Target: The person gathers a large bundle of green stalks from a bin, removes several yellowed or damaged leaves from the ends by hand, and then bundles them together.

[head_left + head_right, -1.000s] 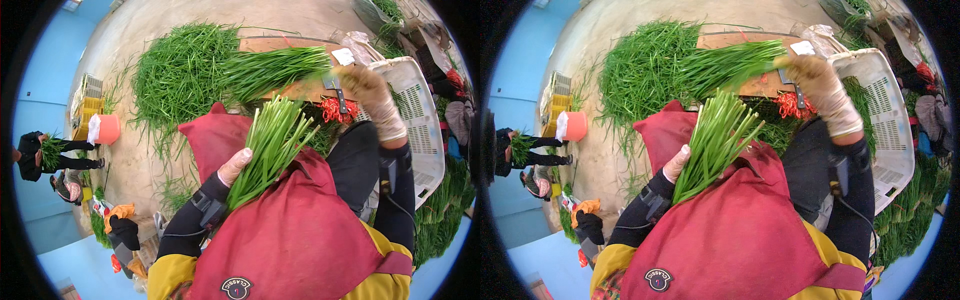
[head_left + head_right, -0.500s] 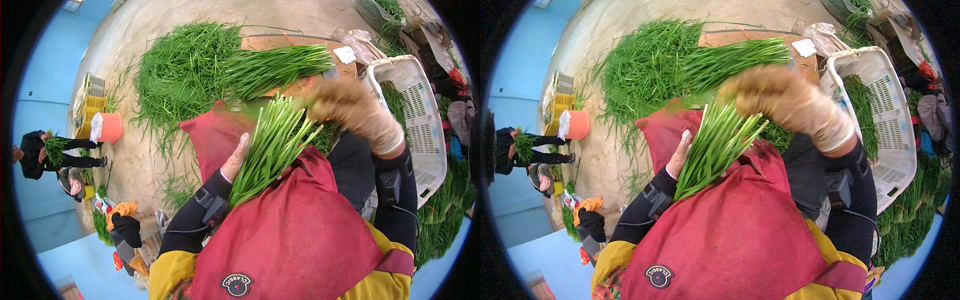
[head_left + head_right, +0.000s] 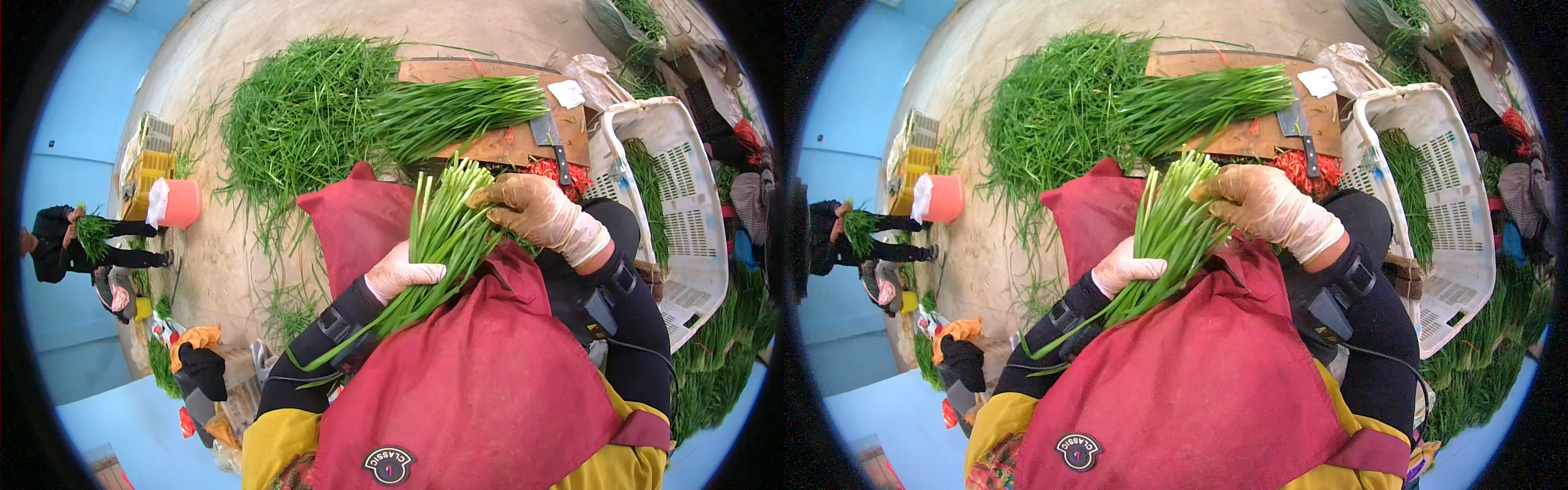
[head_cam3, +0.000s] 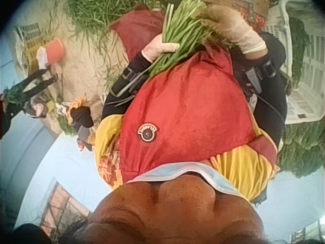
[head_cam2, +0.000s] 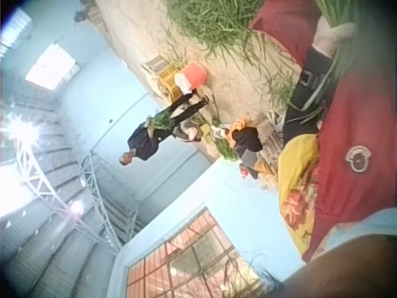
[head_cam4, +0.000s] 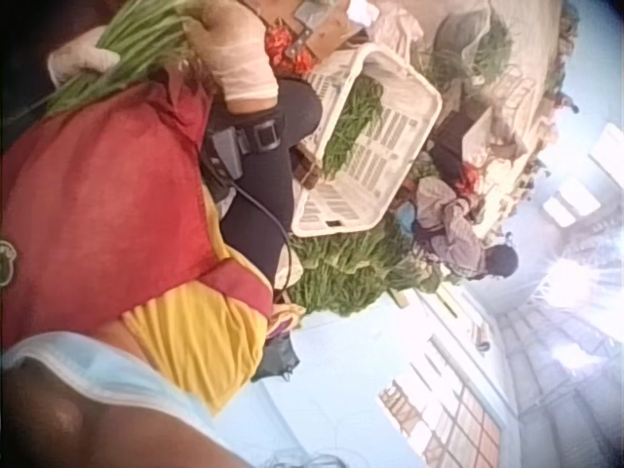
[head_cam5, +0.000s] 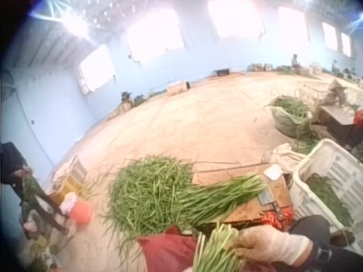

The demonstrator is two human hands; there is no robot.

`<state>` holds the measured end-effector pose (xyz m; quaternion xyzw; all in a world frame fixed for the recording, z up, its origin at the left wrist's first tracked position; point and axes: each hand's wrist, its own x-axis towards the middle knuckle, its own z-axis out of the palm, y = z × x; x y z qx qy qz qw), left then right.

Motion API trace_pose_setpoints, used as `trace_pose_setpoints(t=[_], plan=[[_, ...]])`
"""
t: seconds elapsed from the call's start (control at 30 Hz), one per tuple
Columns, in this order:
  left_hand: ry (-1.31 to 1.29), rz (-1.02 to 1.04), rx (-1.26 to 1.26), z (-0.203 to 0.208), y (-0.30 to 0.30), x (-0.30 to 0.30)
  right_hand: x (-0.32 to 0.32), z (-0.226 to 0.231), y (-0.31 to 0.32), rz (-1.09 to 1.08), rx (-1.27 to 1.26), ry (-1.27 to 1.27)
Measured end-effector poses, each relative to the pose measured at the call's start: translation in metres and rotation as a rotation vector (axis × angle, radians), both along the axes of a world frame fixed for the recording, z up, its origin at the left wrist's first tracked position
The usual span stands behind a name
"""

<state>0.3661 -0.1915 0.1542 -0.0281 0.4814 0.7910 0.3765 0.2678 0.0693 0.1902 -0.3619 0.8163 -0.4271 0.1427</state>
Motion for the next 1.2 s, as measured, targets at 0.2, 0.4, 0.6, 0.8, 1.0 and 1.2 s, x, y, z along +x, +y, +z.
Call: trace_pose_setpoints(t=[0.2,0.4,0.6,0.8,1.0,1.2], plan=[[0.019,-0.011,-0.007,-0.003,0.000,0.001,0.000,-0.011,0.006,0.035,0.179,0.081],[0.001,0.000,-0.022,0.005,-0.001,0.001,-0.019,0.002,0.031,-0.367,0.158,0.099],[0.012,0.009,-0.038,0.006,0.004,0.001,-0.009,0.010,0.024,-0.208,-0.039,0.289],[0.056,0.016,0.022,0.012,0.007,0.003,-0.003,-0.011,-0.022,-0.129,0.151,0.343],[0.025,0.032,0.025,0.011,0.004,0.005,-0.005,-0.010,-0.024,-0.065,0.234,0.360],[0.029,0.033,-0.026,0.010,0.006,0.005,-0.013,-0.035,-0.025,-0.060,0.316,0.479]])
